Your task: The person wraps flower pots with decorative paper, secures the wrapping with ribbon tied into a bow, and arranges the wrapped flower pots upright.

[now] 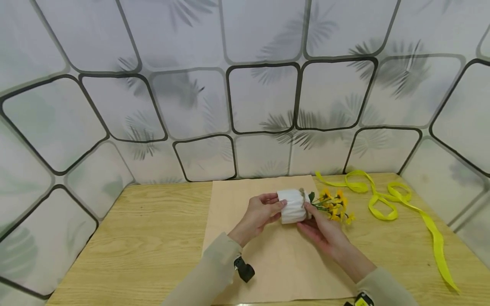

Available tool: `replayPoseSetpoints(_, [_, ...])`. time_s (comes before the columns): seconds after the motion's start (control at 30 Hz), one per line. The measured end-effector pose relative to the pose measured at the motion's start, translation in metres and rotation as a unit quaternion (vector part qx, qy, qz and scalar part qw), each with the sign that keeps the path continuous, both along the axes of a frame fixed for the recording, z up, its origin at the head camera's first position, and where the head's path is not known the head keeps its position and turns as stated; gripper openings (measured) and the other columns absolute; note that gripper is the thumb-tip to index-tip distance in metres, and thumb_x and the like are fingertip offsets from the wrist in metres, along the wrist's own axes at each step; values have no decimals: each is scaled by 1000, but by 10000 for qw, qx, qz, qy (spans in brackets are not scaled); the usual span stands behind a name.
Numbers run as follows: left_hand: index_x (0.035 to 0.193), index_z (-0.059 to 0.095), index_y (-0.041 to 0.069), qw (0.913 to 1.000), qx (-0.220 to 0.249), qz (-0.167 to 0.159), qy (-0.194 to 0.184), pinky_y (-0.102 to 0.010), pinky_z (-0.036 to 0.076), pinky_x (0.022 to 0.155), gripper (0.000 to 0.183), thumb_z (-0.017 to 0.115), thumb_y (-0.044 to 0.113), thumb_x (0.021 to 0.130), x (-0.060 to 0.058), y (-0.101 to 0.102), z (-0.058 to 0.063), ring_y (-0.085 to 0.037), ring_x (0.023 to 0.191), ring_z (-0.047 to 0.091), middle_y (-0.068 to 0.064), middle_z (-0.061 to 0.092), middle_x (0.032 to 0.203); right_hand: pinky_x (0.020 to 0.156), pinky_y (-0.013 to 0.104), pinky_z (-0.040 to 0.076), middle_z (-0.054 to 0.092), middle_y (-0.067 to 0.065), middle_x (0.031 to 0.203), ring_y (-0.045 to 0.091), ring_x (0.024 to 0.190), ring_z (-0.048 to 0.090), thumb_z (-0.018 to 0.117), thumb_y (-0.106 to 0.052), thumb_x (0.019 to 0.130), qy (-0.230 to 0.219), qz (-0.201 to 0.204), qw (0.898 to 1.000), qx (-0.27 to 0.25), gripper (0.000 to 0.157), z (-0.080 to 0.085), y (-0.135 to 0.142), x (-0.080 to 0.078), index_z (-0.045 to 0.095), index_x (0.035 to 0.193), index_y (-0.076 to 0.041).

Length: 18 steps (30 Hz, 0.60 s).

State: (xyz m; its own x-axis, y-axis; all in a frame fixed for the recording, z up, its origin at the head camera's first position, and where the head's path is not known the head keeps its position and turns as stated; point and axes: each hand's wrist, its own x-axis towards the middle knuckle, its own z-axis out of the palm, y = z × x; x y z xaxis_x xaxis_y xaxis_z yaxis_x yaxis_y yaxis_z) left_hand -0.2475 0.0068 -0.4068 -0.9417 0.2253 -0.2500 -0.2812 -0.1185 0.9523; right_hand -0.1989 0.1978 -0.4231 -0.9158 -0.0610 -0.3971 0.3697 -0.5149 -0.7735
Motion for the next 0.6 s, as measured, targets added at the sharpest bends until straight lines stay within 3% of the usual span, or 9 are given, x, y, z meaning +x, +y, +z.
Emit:
replayPoseSetpoints(0.1, [132,61,-2,10000,-54,3,80,-36,61,89,45,77,13,93,1,0,1,-15,95,64,-13,65,120,93,27,59,65,6,101,15,90,72,60,-29,105,-38,158,9998,-149,18,1,2,0,63,111,-12])
replayPoseSetpoints(0.3, [132,59,-1,9999,-31,-77,96,-29,58,80,45,77,9,92,4,2,1,-15,92,63,-9,62,115,100,32,56,63,12,108,18,97,71,57,-27,106,-98,510,9983,-281,38,3,8,3,42,133,-4])
replayPoseSetpoints(0.5, [133,57,-1,9996,109,-247,-1,-27,57,78,46,76,6,91,8,3,0,-15,92,60,-6,58,112,102,36,56,65,16,109,23,103,71,61,-26,104,-181,550,9983,3,45,2,15,12,43,137,-1])
replayPoseSetpoints(0.6, [132,57,0,9996,98,-263,-8,-27,57,78,46,77,6,91,9,2,-1,-15,93,61,-7,59,113,100,37,57,70,15,109,23,104,72,63,-24,103,-150,697,9973,195,34,1,20,14,55,128,-3])
